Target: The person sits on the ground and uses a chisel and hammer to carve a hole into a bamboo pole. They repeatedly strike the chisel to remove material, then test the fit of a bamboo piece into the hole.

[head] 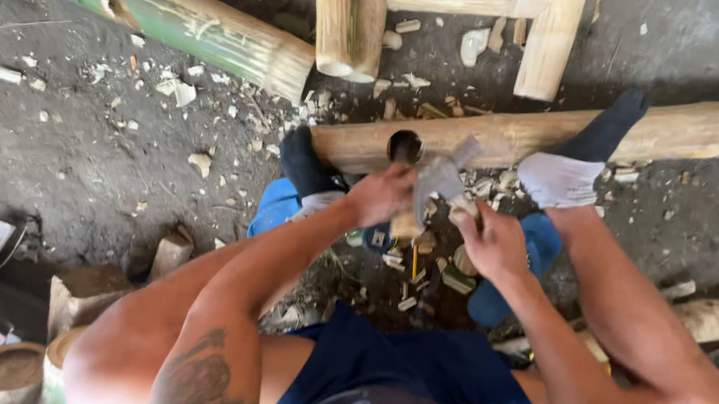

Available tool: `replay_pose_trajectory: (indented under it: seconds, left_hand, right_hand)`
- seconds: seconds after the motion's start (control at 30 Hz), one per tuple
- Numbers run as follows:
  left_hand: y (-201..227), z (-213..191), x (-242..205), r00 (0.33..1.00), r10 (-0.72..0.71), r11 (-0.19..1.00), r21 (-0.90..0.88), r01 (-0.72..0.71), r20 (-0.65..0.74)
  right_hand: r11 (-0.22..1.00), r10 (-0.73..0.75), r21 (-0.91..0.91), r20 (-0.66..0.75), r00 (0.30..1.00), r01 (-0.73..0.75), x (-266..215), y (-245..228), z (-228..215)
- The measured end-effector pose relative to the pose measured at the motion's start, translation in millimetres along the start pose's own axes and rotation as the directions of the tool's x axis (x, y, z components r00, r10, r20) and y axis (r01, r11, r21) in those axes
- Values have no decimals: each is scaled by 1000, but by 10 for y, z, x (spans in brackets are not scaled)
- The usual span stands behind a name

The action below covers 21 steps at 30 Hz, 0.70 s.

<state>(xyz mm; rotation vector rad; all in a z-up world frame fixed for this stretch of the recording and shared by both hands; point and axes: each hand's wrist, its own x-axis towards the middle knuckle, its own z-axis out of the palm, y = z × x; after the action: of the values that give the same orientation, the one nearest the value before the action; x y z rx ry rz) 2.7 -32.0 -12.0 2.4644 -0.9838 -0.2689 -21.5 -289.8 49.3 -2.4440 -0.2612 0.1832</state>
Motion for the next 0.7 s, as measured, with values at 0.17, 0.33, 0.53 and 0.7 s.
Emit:
replay_pose_trajectory:
  seconds: [0.17, 0.33, 0.53, 0.7]
  left_hand:
    - [-134, 229, -154, 995, 99, 995, 14, -99, -1]
    - [-278, -175, -204, 986, 164, 985, -60, -164, -11]
    - [-244, -465, -319, 980, 189, 974, -113, -195, -63]
    - [-214, -527, -313, 979, 188, 972, -131, -197, -74]
  right_hand:
    - [1000, -16, -12, -51, 999, 15, -596, 115, -186]
    - [973, 230, 13, 79, 970, -231, -564, -64, -193]
    - [992, 125, -36, 100, 987, -122, -652, -183, -173]
    - [988, 58, -153, 140, 988, -36, -671, -313, -187]
